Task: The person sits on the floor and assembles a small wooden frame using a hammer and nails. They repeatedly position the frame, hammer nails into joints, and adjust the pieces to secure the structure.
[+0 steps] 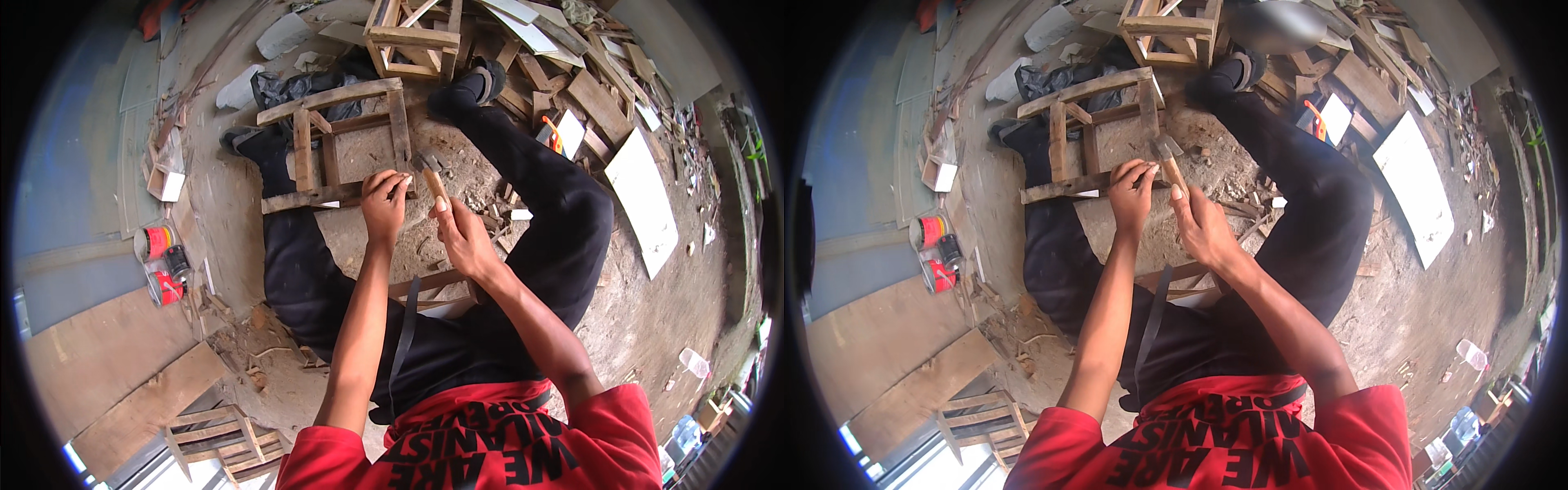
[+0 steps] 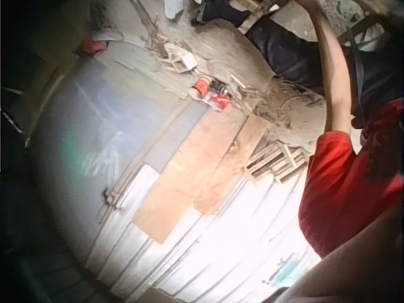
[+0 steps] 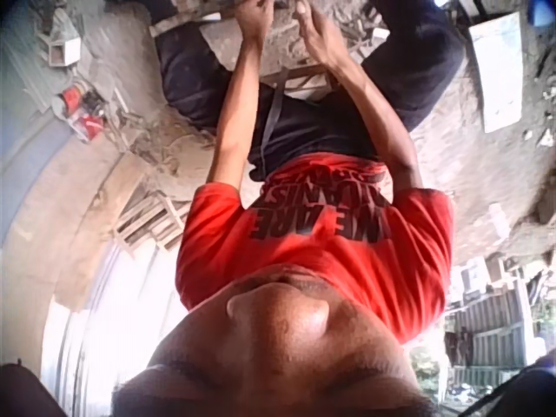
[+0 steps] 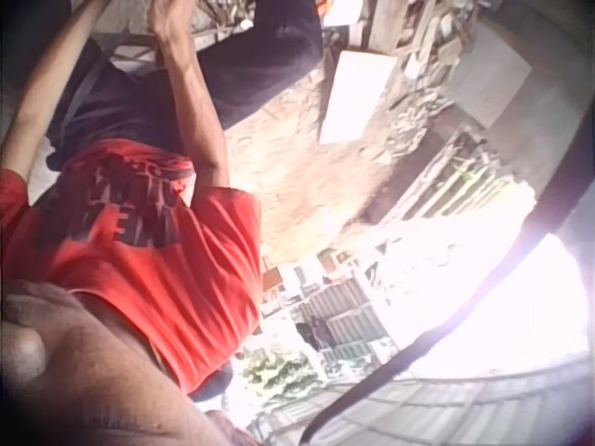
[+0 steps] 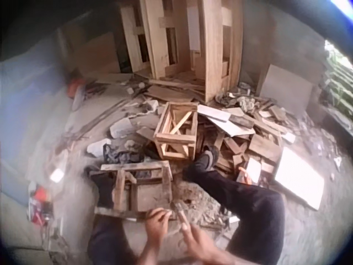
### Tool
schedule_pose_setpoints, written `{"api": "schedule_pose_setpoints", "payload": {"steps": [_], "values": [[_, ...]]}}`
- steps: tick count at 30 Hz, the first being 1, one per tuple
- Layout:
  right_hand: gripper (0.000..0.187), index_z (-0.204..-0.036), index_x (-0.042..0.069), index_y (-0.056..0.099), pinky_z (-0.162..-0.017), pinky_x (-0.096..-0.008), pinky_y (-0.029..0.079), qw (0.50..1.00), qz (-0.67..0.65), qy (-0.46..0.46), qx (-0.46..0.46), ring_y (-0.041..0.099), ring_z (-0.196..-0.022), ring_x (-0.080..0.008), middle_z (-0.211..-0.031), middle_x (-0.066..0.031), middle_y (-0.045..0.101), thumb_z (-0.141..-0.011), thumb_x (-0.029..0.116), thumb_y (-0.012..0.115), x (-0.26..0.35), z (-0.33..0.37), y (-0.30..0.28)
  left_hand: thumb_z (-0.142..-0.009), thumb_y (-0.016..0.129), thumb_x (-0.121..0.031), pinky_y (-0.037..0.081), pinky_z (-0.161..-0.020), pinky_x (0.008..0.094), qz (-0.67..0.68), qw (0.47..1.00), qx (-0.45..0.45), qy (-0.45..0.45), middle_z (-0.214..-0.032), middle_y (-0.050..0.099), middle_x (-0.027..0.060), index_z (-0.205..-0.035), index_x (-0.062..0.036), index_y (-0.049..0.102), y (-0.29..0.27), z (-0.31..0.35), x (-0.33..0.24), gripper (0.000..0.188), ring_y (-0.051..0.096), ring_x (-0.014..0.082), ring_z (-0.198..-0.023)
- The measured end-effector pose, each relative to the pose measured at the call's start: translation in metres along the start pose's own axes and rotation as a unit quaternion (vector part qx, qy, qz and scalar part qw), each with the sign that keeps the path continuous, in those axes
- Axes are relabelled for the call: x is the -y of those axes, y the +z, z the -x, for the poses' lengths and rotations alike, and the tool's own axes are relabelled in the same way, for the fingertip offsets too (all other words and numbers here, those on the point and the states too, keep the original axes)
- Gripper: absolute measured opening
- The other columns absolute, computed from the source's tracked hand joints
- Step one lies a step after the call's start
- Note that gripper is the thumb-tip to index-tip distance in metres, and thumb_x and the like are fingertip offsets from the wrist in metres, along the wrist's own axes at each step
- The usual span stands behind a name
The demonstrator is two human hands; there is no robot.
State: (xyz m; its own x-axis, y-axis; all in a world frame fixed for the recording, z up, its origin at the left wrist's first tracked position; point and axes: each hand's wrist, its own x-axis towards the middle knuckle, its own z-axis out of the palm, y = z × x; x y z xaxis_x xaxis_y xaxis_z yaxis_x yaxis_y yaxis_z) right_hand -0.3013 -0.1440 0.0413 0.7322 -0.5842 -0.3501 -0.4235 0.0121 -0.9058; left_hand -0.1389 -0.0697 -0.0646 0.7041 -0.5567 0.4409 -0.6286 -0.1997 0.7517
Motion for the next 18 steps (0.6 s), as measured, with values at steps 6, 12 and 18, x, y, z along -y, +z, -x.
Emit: {"api": "schedule_pose_setpoints", "payload": {"steps": [6,12,18], "values": [[0.05,-0.096,-0.003,0.053,-0.064,-0.0488,0.046,0.997,0.07,0.0,0.018,0.062,-0.067,-0.0414,-0.068,-0.0248,0.059,-0.107,0.045,0.041,0.004,-0.009,0.002,-0.083,0.075,-0.01,0.05,-0.085,0.0382,-0.017,0.999,-0.008,0.028,-0.097,0.07,0.0054,-0.091,-0.0037,0.075,0.004,0.003,0.006,0.01,0.061,0.0265,-0.094],[0.05,-0.095,-0.004,0.053,-0.065,-0.0489,0.046,0.995,0.095,-0.012,0.017,0.063,-0.069,-0.0419,-0.07,-0.0267,0.059,-0.107,0.043,0.041,0.007,-0.013,0.001,-0.082,0.075,-0.012,0.048,-0.089,0.0402,-0.025,0.999,-0.027,0.039,-0.095,0.07,0.005,-0.089,-0.0059,0.075,0.006,0.002,0.005,0.009,0.061,0.0265,-0.097],[0.054,-0.101,-0.002,0.06,-0.057,-0.0305,0.041,0.997,0.07,0.001,0.007,0.047,-0.06,-0.0119,-0.066,-0.0033,0.049,-0.107,0.047,0.04,-0.009,-0.009,0.006,-0.082,0.077,-0.01,0.05,-0.088,0.038,-0.028,0.999,-0.021,0.023,-0.095,0.07,0.0055,-0.09,-0.0051,0.075,0.003,0.008,-0.001,0.01,0.062,0.0253,-0.096]]}}
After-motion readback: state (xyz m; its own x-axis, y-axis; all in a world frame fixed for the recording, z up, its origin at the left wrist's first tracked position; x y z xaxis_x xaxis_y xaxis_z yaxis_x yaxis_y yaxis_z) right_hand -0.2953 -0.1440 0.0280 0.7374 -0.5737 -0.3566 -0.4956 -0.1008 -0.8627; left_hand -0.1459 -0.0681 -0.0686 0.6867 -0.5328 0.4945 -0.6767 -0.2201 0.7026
